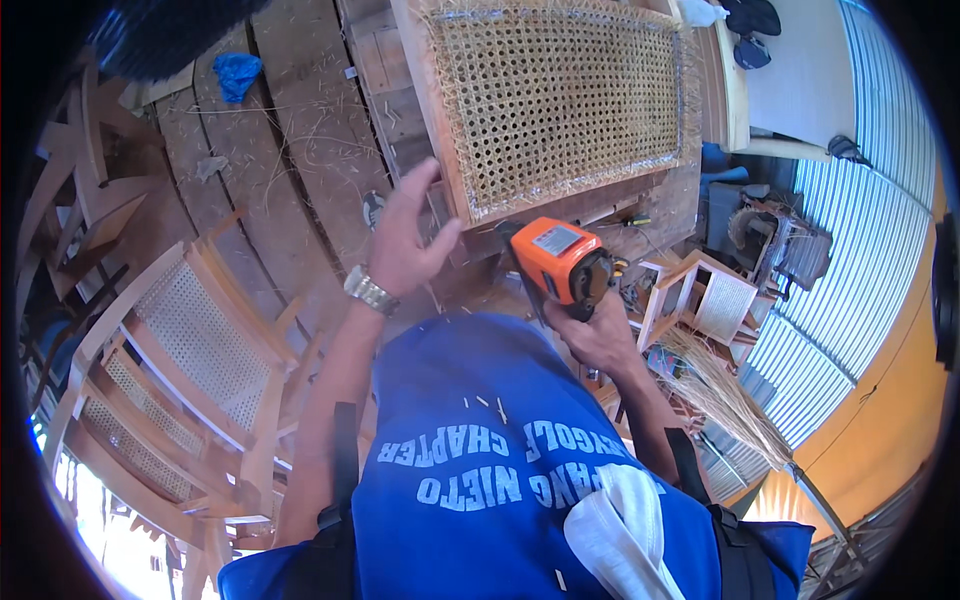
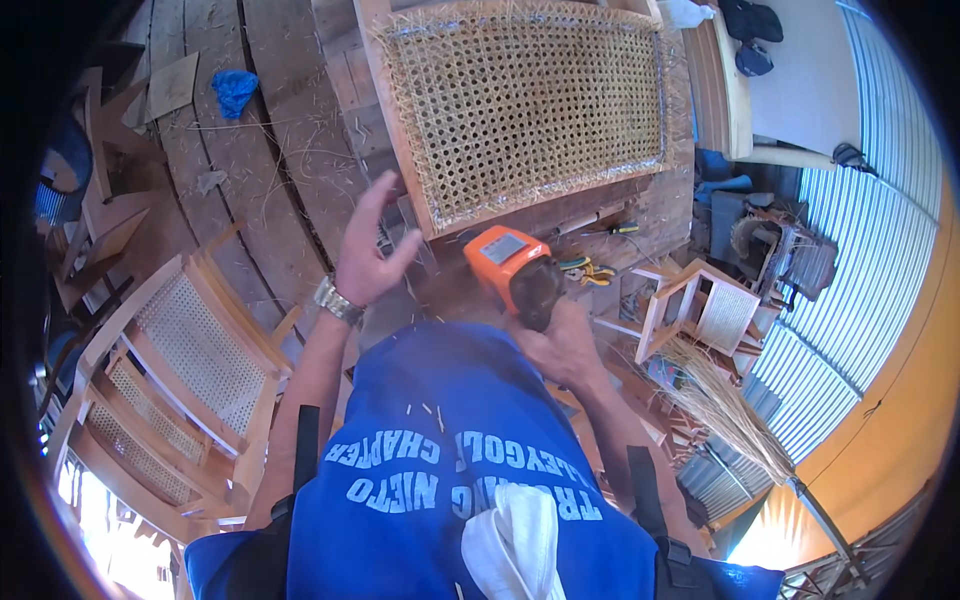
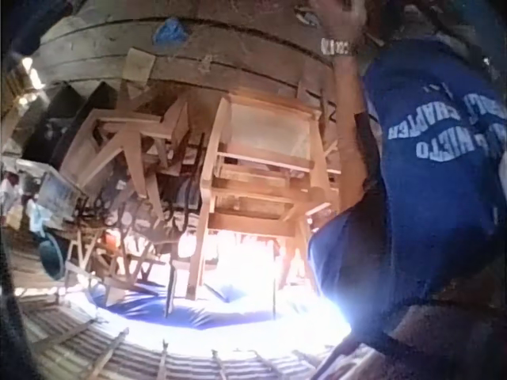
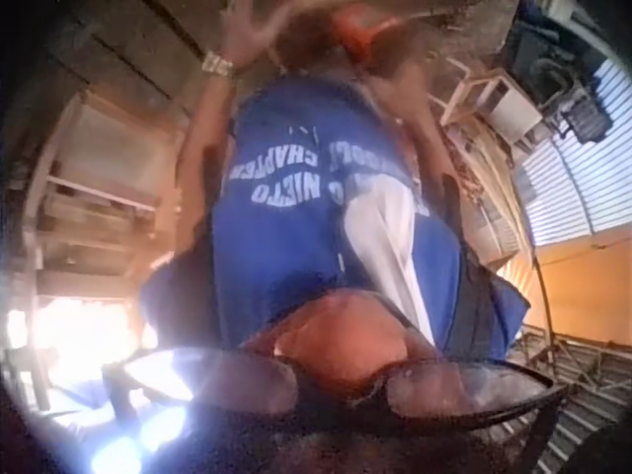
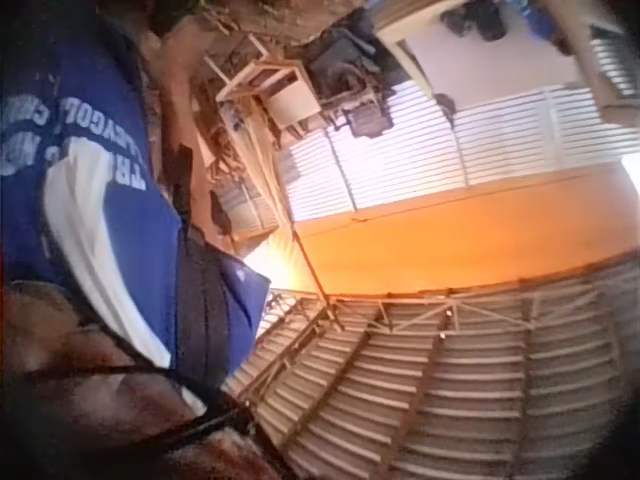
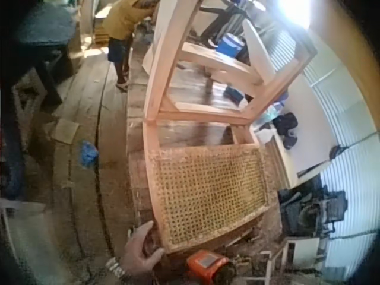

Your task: Attaching rattan cane webbing to a wooden chair frame using various tools.

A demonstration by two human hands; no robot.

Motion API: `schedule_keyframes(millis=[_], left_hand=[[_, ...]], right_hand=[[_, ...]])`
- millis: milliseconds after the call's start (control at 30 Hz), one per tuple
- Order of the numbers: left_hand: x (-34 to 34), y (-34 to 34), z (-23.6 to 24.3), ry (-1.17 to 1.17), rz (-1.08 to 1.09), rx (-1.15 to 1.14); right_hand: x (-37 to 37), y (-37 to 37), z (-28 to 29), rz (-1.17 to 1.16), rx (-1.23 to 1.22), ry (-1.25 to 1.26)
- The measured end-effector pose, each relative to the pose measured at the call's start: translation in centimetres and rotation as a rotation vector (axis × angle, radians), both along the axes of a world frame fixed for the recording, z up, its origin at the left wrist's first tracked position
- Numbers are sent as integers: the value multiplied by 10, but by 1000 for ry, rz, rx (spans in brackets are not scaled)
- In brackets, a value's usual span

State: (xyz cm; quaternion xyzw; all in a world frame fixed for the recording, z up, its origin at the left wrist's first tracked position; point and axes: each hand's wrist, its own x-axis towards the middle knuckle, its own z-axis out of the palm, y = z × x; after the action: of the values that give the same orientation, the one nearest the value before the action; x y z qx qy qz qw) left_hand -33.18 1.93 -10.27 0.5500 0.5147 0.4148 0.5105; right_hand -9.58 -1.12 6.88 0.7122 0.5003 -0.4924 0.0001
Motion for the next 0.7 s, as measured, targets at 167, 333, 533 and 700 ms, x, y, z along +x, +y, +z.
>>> schedule_keyframes(millis=[167,333,533,700], left_hand=[[32,50,-8,-88,366,-160],[61,94,-14,-2,518,-435],[72,89,-26,-150,613,-393],[72,90,-23,-159,649,-379]], right_hand=[[11,10,-3,-97,1,-25],[9,23,-7,-110,4,-2],[5,31,-7,-106,-95,-29],[5,33,-9,-103,-101,-48]])
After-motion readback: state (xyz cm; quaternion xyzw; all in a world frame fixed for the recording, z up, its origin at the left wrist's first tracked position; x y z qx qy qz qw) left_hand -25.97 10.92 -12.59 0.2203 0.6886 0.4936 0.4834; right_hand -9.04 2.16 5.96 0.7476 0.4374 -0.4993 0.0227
